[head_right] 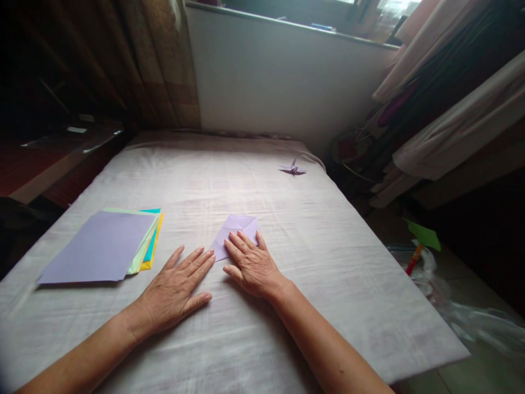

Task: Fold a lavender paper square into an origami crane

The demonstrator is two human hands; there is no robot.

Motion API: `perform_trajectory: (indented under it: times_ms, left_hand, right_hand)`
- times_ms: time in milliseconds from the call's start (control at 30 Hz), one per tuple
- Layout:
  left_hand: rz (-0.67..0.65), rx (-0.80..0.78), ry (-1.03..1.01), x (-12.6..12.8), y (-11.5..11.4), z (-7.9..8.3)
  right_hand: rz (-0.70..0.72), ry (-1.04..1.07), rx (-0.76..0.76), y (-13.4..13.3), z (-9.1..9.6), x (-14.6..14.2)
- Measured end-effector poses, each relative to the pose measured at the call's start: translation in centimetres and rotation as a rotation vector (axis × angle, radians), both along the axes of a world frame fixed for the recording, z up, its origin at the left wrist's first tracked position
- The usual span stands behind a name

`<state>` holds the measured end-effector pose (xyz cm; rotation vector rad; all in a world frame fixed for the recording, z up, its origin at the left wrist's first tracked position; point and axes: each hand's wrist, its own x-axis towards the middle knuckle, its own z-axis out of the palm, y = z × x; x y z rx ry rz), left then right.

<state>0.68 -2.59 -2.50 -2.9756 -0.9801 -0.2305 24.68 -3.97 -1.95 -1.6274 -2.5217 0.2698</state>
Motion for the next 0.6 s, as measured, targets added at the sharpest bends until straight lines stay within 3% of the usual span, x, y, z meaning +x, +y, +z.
perform_trajectory:
  times_ms: [133, 333, 600]
  left_hand:
    - [0.003, 0.008, 0.015, -0.2, -0.1, -0.4]
    - [0.015, 0.024, -0.012, -0.1, -0.2, -0.5]
    - [0.007, 0.032, -0.008, -0.2, -0.2, -0.4]
  right_hand:
    - [0.027, 0.007, 0.063, 0.8, 0.4, -0.8]
    - [0.183, -0.021, -0.030, 3.4, 0.7, -1.2]
    - [0.020, -0.090, -0.074, 5.9, 0.9, 0.0]
